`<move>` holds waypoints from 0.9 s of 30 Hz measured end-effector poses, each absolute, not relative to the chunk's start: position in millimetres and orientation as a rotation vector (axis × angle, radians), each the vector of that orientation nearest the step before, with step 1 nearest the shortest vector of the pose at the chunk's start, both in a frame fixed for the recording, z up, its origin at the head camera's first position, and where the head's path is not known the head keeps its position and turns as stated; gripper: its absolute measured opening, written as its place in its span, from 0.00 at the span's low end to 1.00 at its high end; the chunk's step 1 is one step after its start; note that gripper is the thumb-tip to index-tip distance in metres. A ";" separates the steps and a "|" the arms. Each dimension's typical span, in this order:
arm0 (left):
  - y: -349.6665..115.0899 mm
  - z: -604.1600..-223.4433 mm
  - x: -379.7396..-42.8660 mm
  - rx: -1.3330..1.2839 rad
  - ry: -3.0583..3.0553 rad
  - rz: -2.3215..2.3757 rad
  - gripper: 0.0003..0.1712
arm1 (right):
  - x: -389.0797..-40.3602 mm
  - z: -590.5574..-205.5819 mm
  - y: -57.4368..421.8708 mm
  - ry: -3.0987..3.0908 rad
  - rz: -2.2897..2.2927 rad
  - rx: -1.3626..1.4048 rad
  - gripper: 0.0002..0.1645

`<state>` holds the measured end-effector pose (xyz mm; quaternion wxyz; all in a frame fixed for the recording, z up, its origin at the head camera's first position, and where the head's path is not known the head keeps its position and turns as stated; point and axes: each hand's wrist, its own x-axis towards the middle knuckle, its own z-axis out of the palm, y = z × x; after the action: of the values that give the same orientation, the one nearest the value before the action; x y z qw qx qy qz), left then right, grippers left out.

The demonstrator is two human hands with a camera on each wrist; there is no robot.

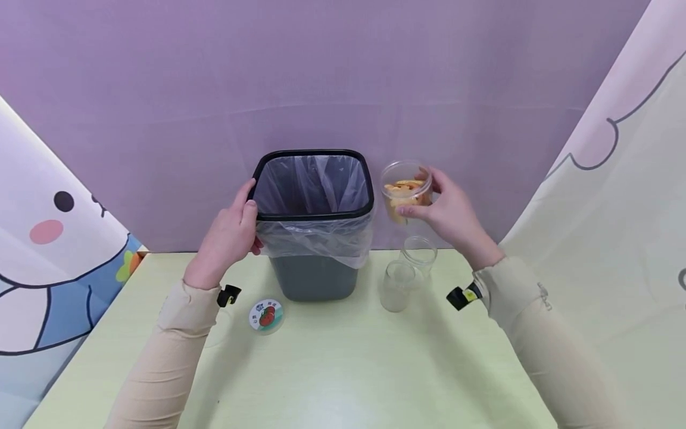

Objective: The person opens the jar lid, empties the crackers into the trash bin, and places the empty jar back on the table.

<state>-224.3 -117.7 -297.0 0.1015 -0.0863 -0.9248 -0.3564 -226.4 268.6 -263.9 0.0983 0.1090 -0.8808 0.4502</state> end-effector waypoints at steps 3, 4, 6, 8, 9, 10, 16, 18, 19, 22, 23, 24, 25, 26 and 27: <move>-117.9 -296.3 -224.0 -0.250 -2.731 -1.050 0.35 | -235.8 -254.0 264.3 -2.640 1.266 0.326 0.58; -118.0 -296.1 -223.8 -0.249 -2.732 -1.049 0.35 | -238.8 -251.3 262.5 -2.646 1.257 0.331 0.58; -118.1 -295.7 -223.6 -0.247 -2.732 -1.044 0.35 | -244.7 -246.6 258.4 -2.660 1.231 0.345 0.59; -118.1 -295.7 -223.7 -0.247 -2.729 -1.037 0.34 | -249.8 -242.5 254.5 -2.667 1.212 0.356 0.58; -118.0 -295.7 -223.6 -0.248 -2.728 -1.035 0.34 | -252.4 -240.8 252.9 -2.668 1.209 0.362 0.58; -117.9 -295.8 -223.4 -0.249 -2.727 -1.035 0.34 | -254.9 -239.1 251.2 -2.670 1.201 0.371 0.58; -117.7 -297.0 -222.8 -0.253 -2.727 -1.041 0.35 | -264.4 -233.3 244.9 -2.683 1.156 0.375 0.55; -118.1 -296.8 -222.3 -0.247 -2.728 -1.041 0.35 | -266.6 -232.2 243.4 -2.688 1.129 0.381 0.56; -118.4 -296.7 -222.1 -0.244 -2.728 -1.038 0.35 | -267.8 -231.4 242.7 -2.692 1.111 0.386 0.56; -119.3 -296.2 -221.8 -0.241 -2.728 -1.023 0.35 | -271.6 -228.5 240.2 -2.708 1.041 0.412 0.58; -119.3 -296.0 -221.6 -0.240 -2.727 -1.020 0.35 | -272.7 -227.1 239.2 -2.714 1.017 0.424 0.59; -119.4 -296.0 -221.9 -0.241 -2.726 -1.015 0.35 | -273.6 -225.6 238.6 -2.719 0.990 0.435 0.60; -119.2 -296.1 -222.0 -0.240 -2.727 -1.011 0.35 | -274.5 -224.2 237.9 -2.723 0.965 0.450 0.61; -119.0 -296.1 -222.0 -0.239 -2.728 -1.007 0.35 | -275.2 -222.7 237.2 -2.724 0.944 0.463 0.61; -118.8 -296.2 -221.9 -0.236 -2.730 -1.006 0.35 | -275.8 -221.2 236.6 -2.728 0.923 0.476 0.61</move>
<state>-221.9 -118.8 -296.2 0.1112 -0.0802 -0.9295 -0.3425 -275.8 236.6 -221.2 0.1111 0.1621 -0.9287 0.3144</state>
